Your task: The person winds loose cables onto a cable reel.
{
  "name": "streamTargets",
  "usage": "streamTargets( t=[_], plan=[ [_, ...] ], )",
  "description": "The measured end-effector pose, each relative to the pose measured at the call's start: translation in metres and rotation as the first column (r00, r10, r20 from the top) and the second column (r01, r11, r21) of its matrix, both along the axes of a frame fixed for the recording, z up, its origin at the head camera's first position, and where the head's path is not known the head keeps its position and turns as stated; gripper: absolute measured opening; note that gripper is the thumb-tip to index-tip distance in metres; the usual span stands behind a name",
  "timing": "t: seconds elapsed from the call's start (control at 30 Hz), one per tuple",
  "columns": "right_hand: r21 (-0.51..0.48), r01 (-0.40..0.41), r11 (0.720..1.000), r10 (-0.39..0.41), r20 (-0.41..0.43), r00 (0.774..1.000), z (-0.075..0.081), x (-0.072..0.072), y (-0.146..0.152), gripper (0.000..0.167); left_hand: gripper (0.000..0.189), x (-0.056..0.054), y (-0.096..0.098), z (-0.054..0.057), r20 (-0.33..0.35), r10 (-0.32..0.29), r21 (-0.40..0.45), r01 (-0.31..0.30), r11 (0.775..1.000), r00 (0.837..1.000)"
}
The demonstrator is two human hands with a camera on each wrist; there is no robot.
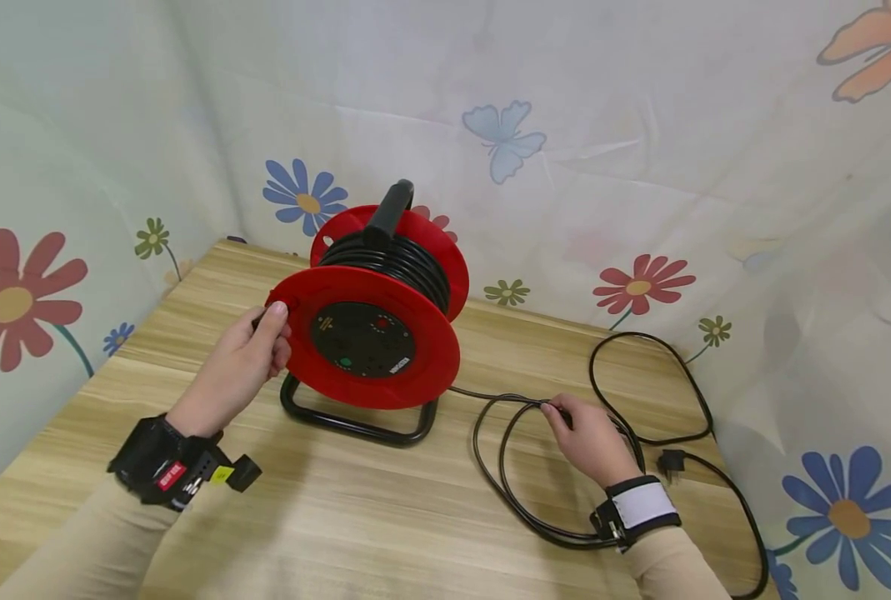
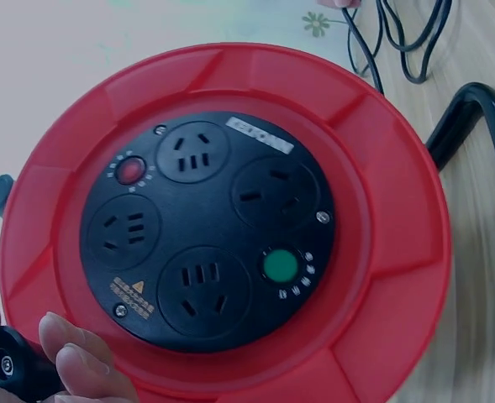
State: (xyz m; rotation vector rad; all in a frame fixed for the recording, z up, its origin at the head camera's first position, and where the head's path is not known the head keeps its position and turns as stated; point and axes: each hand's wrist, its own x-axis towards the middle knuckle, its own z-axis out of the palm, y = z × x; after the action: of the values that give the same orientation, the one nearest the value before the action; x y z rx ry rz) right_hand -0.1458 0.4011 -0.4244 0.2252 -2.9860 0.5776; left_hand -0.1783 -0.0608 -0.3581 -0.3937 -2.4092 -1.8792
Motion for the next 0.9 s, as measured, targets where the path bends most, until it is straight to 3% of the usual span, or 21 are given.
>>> streamTargets(
  t=[0.23, 0.53, 0.9],
  plan=[
    [-0.011, -0.014, 1.0, 0.014, 0.006, 1.0, -0.001, -0.004, -0.009, 0.027, 0.045, 0.001, 0.006, 0.012, -0.024, 0.012, -0.059, -0.013, 0.998, 1.0],
    [-0.016, -0.043, 0.999, 0.043, -0.002, 0.999, -0.001, -0.008, -0.015, 0.023, 0.042, 0.001, 0.02, 0.025, -0.09, 0.007, -0.061, -0.012, 0.998, 0.996],
    [-0.02, -0.066, 0.998, 0.066, -0.005, 0.998, -0.002, -0.011, -0.026, 0.028, 0.04, 0.004, 0.038, 0.038, -0.087, 0.006, -0.078, -0.013, 0.997, 0.996]
  ],
)
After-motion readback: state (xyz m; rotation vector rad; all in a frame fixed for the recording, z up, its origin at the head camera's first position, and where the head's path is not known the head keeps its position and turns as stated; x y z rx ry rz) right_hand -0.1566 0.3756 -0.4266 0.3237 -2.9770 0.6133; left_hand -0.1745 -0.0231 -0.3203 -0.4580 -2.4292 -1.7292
